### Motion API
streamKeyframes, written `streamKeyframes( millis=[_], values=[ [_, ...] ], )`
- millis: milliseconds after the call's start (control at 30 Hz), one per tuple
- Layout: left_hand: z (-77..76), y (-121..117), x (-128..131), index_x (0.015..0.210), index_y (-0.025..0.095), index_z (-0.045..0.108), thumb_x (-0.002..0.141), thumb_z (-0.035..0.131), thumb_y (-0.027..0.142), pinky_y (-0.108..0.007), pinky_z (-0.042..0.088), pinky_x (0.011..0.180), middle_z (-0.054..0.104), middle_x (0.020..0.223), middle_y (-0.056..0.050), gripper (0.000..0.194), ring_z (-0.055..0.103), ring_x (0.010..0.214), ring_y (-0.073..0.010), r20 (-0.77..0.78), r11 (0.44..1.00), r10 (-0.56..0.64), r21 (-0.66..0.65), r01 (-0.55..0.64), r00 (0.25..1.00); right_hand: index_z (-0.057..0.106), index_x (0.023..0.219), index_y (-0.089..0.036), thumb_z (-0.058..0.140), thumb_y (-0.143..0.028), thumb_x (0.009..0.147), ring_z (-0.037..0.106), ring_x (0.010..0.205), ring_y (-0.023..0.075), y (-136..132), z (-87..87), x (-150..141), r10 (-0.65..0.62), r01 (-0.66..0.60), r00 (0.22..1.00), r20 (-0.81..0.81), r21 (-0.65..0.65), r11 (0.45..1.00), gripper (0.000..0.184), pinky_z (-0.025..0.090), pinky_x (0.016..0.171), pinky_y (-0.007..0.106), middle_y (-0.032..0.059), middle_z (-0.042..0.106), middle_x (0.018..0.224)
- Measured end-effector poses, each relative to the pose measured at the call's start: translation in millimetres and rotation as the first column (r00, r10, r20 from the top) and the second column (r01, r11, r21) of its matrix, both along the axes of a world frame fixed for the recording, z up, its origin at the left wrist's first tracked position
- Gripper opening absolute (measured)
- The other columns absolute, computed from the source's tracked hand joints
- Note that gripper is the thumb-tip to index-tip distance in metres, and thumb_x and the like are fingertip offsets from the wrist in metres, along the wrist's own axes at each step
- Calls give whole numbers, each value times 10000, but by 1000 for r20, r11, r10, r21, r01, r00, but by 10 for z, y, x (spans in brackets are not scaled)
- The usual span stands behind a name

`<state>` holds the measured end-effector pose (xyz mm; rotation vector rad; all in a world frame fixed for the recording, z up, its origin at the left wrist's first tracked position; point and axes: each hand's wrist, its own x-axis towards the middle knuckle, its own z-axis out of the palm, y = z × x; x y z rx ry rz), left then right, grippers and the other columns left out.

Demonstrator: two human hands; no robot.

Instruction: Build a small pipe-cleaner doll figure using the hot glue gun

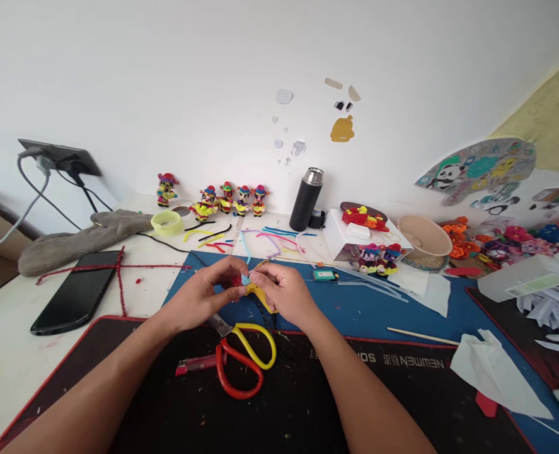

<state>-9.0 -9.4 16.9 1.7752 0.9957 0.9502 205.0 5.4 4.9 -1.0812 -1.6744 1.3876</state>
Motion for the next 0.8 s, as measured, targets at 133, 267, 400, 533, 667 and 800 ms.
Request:
streamKeyframes(
  millis=[133,267,400,533,667,800],
  values=[
    [-12,-3,3,1039,242,631,947,726,424,-317,571,747,713,909,-17,225,680,800,-196,9,1000,-3,-18,3,1000,734,1010,-190,663,-546,988,464,407,113,6,-15,-1,4,-4,1000,-7,-3,1000,364,369,450,236,-78,492,500],
    [-27,-3,8,1040,240,631,938,742,430,-329,576,749,704,913,-18,242,685,795,-199,36,999,2,-36,-1,999,736,1032,-192,663,-553,986,467,410,112,8,-24,1,2,-2,1000,-11,-12,1000,372,377,452,235,-76,498,511],
    [-28,0,12,1104,240,645,934,752,448,-341,574,754,714,914,-20,289,693,790,-207,53,998,14,-60,-11,999,730,1028,-190,659,-563,984,469,405,114,8,-13,2,-23,23,1000,-8,-8,1000,382,377,454,238,-78,491,498],
    [-36,11,-7,1262,241,650,925,763,490,-357,567,783,743,1031,-62,434,698,910,-246,26,996,37,-83,-35,999,722,1024,-191,658,-548,984,461,403,112,13,-4,-2,-39,40,999,-33,8,999,365,375,454,242,-72,512,517],
    [-40,26,-17,1203,224,669,931,748,521,-359,563,778,746,980,-58,411,697,853,-236,39,992,37,-120,-32,999,726,1037,-194,653,-512,996,465,407,108,11,-24,-7,-40,40,999,-27,18,999,329,376,455,239,-69,523,532],
    [-40,35,-9,1143,212,680,916,760,532,-352,558,755,752,909,-56,400,696,812,-233,62,989,59,-141,-50,996,722,1069,-187,665,-500,987,463,406,105,10,-50,-12,-38,38,999,-35,-3,999,329,379,446,233,-71,523,540]
  ],
)
